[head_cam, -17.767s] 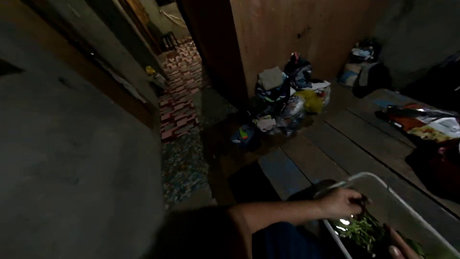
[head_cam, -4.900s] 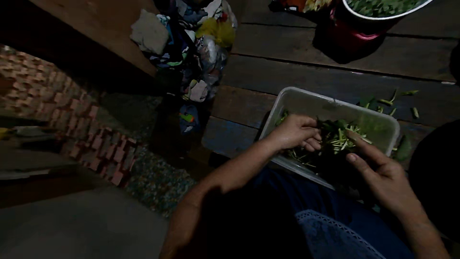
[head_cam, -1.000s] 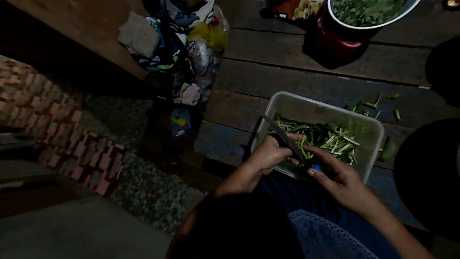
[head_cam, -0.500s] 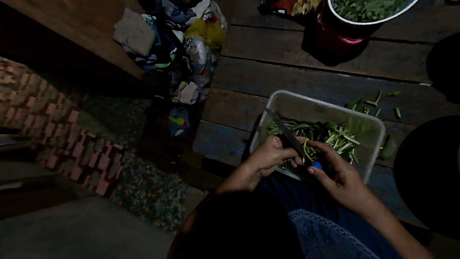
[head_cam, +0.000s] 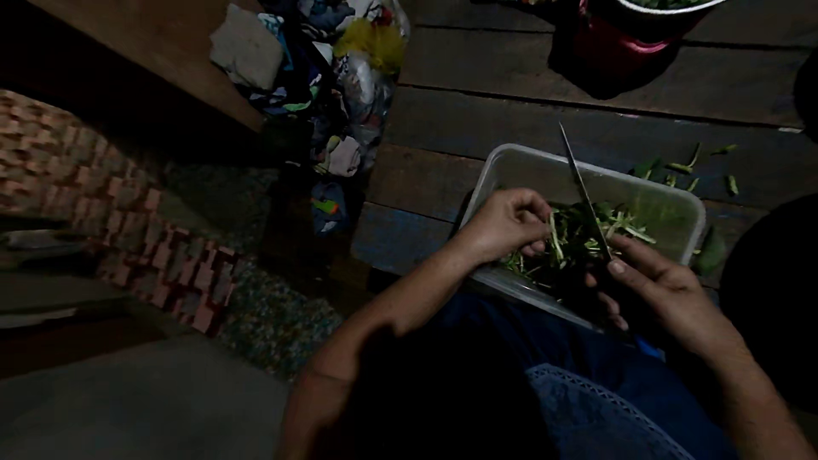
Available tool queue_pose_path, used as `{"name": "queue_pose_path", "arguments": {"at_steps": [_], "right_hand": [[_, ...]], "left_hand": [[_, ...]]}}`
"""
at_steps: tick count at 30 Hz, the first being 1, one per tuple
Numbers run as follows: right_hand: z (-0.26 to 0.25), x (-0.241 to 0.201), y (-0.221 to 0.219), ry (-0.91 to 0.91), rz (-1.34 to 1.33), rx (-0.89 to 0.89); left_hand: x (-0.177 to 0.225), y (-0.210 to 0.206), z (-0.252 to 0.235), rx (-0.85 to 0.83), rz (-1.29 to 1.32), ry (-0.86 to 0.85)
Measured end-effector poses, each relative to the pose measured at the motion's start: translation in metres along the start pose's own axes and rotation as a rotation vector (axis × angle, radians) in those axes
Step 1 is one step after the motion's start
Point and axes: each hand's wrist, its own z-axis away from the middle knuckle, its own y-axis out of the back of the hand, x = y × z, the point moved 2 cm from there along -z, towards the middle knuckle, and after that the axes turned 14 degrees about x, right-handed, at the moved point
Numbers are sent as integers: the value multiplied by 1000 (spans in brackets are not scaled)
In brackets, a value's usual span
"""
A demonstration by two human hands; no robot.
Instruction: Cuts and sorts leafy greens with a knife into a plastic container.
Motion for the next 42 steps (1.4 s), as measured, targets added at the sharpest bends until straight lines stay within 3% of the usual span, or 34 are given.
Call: {"name": "queue_pose_path", "arguments": {"at_steps": [4,6,9,12,14,17,26,36,42], "right_hand": [[3,8,6,-88,-105,-55],[5,10,8,-46,-78,-19],[7,9,14,31,-85,34],[2,13,17,69,-133,21],[1,15,16,69,-135,17],[2,16,15,66,-121,18],[5,21,13,82,-101,45],[5,20,11,95,-98,43],[5,18,6,82,-105,43]], "left_hand": [[8,-13,-24,-204,-305,38],[7,-8,-37,-197,-447,35],[6,4,-51,-134,-724,-77],[-2,-1,-56,-286,-1043,-206],[-12,-11,-53,-382,-1222,-184],[-26,-22,-50,-399,-1382,-121],[-47,-34,-55,-499,-1544,-245],[-44,-13,-52,-440,-1444,-274],[-52,-23,-53,-456,-1466,-267]]}}
